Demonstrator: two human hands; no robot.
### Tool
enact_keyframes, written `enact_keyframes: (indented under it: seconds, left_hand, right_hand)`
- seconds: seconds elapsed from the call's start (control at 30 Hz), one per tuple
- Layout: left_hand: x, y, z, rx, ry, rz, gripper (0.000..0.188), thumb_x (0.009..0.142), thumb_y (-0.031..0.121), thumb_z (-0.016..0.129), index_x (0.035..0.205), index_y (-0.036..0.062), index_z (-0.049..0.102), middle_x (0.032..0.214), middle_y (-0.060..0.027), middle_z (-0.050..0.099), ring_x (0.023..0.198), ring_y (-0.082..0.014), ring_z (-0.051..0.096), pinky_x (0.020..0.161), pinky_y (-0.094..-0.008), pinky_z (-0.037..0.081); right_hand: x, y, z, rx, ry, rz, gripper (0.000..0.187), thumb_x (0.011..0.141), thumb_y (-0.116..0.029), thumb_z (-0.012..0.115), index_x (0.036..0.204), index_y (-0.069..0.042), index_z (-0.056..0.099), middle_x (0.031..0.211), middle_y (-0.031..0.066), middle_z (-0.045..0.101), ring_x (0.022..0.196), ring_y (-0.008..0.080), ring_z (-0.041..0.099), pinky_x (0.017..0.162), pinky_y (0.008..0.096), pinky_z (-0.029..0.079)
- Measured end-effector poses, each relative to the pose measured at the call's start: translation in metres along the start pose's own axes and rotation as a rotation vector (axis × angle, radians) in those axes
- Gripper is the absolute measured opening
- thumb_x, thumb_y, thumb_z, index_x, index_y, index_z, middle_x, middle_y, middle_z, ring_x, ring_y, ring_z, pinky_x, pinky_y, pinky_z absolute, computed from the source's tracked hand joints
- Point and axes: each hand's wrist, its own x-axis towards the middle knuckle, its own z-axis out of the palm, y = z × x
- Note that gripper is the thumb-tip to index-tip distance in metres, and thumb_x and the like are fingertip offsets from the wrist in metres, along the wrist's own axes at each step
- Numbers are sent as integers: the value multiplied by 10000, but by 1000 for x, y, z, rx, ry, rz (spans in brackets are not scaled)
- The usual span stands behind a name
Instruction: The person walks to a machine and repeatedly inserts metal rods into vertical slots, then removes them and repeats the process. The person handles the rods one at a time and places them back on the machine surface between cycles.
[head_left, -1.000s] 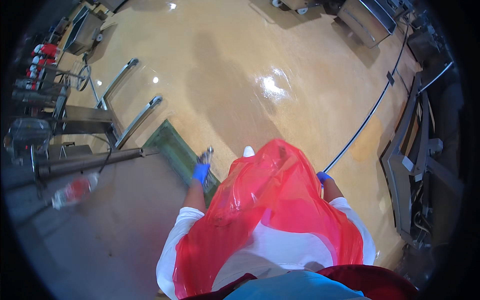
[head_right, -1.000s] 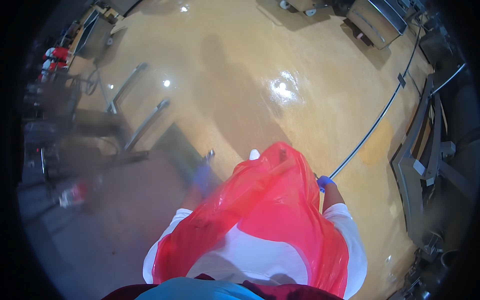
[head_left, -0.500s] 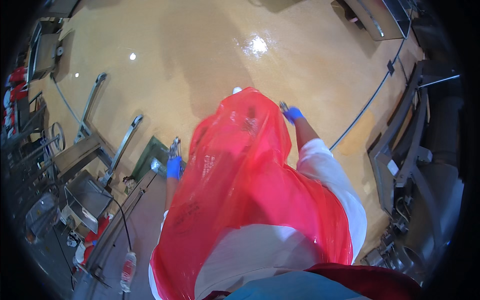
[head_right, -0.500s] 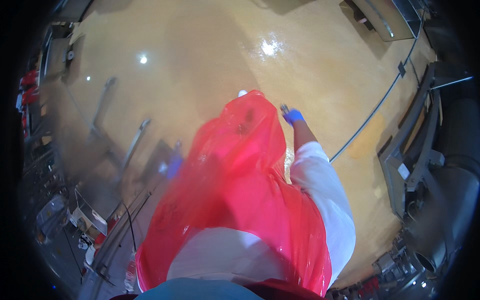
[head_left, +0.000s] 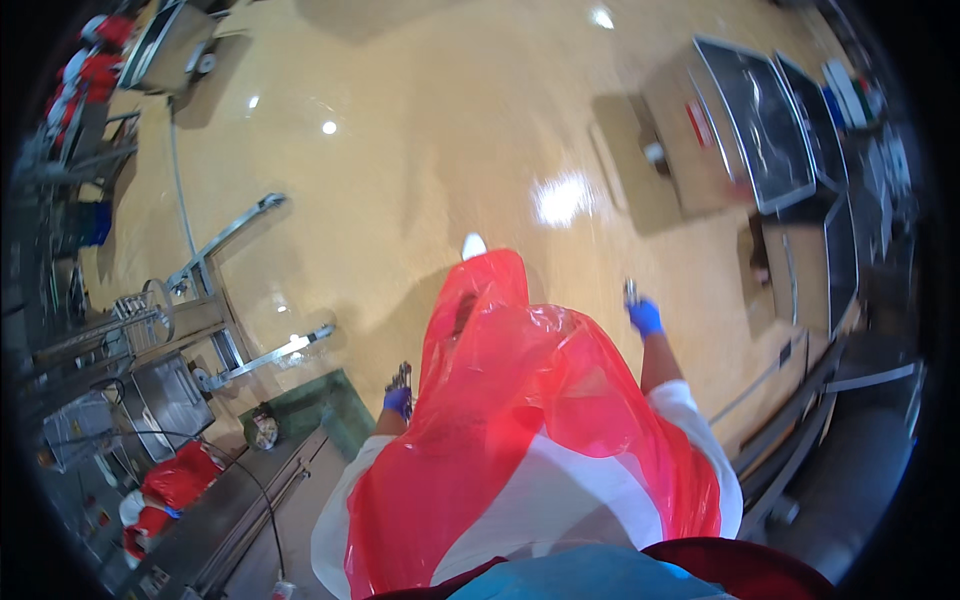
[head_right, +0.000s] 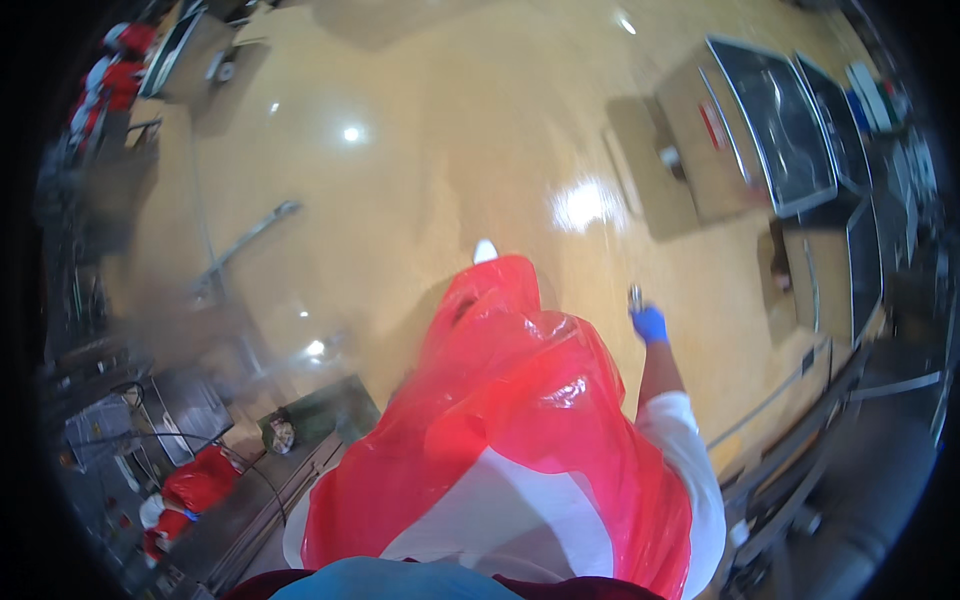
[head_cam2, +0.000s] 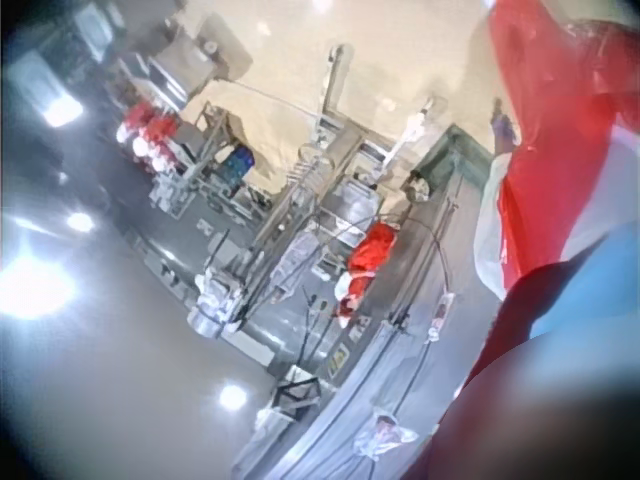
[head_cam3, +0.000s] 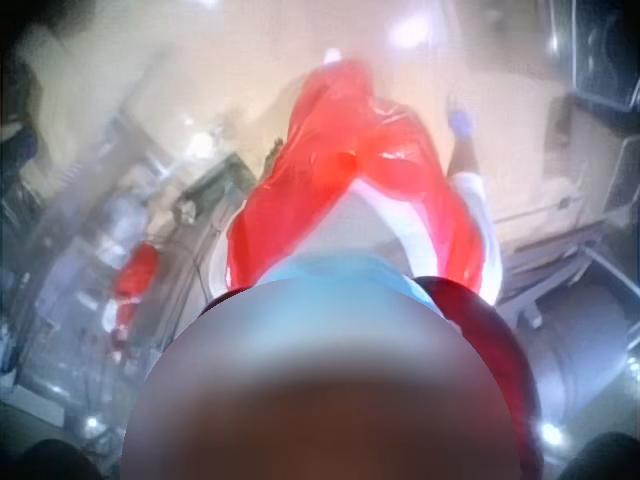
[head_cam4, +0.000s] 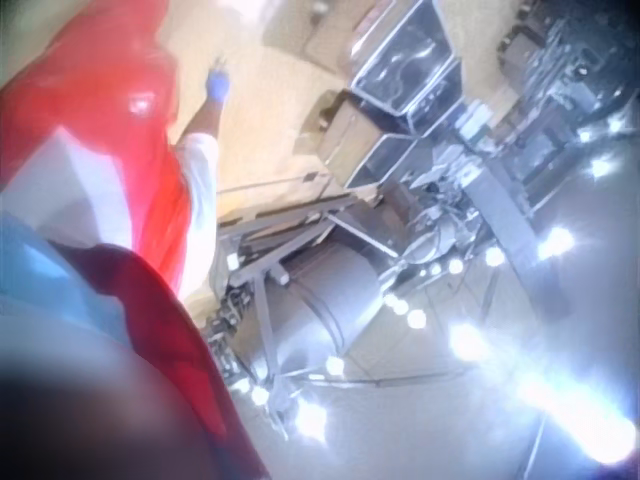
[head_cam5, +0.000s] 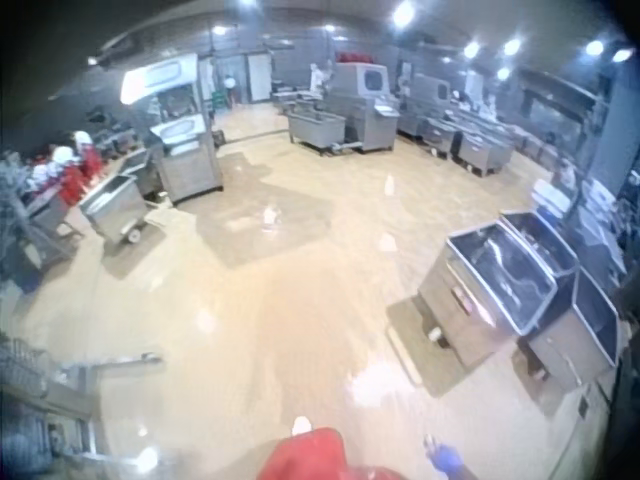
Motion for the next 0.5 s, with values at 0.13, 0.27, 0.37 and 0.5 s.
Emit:
enact_keyframes:
  seconds: [0.13, 0.27, 0.37, 0.5]
  left_hand:
    - [100, 219, -76, -116, 146, 237, 280, 770, 245, 727, 895, 8, 650, 758, -100, 644, 651, -198, 616, 592, -381, 500]
    - [177, 454, -138, -92, 321, 642, 332, 767, 264, 736, 929, -11, 646, 777, -126, 661, 700, -227, 645, 637, -408, 518]
    - [253, 554, -187, -120, 275, 736, 370, 765, 268, 740, 971, -21, 635, 805, -143, 668, 747, -251, 660, 678, -422, 526]
    - [296, 649, -208, -11, 217, 492, 410, 762, 272, 733, 1061, 3, 651, 917, -157, 692, 833, -273, 677, 736, -409, 537]
  right_hand:
    - [37, -45, 10, -215, -420, 204, 829, 886, -764, 467, 890, 21, 735, 845, 270, 711, 816, 407, 712, 732, 497, 549]
    - [110, -102, -14, -16, -464, 375, 779, 905, -726, 492, 868, 14, 733, 767, 198, 696, 669, 276, 683, 617, 447, 531]
    - [182, -171, -55, 16, -536, 290, 576, 892, -549, 628, 949, 15, 731, 803, 168, 717, 680, 265, 702, 620, 429, 544]
    - [380, -245, -80, -45, -350, 271, 441, 836, -397, 670, 992, 10, 733, 860, 191, 738, 778, 320, 733, 700, 443, 562]
